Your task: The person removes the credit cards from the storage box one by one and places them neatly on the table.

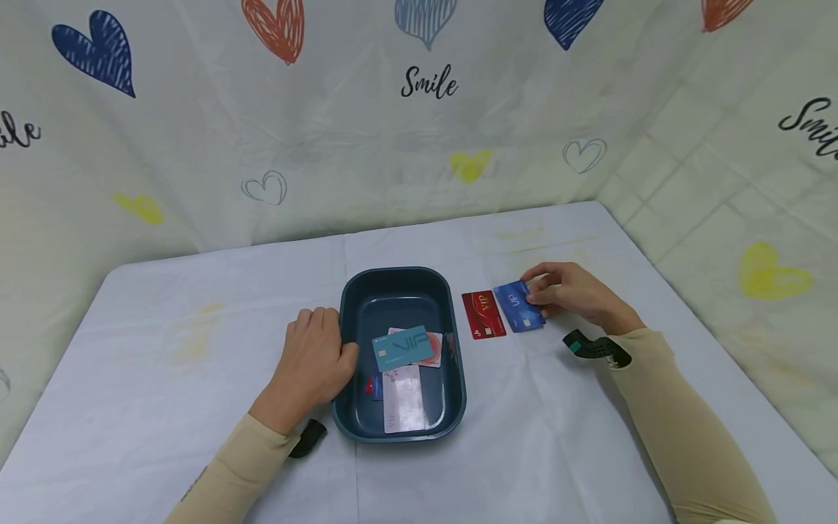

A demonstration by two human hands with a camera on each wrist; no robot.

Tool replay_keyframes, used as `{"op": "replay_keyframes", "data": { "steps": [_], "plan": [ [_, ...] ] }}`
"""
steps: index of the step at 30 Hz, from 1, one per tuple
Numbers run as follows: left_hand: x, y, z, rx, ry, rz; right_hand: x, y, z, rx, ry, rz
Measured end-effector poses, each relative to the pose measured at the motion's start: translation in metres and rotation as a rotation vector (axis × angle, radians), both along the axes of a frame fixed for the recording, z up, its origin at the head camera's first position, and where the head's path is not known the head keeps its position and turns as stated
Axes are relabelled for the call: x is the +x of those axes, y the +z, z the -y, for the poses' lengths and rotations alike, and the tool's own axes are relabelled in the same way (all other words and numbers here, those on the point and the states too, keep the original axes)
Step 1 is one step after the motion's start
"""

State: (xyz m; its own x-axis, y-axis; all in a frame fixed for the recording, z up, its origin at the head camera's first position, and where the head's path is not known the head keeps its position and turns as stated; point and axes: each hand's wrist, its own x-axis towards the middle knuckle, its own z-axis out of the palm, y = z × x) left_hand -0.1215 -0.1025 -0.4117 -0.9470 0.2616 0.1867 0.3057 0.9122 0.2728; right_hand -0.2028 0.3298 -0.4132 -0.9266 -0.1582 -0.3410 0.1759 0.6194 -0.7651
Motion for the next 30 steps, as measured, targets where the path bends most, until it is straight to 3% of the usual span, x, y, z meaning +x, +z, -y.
{"op": "replay_keyframes", "data": {
  "steps": [7,30],
  "plan": [
    [0.001,0.000,0.000,0.002,0.000,-0.002,0.002,0.004,0.004,0.067,0.038,-0.025],
    [0.002,0.003,-0.001,-0.035,0.018,-0.026,0.007,0.012,0.017,0.224,0.043,-0.019]
  ]
}}
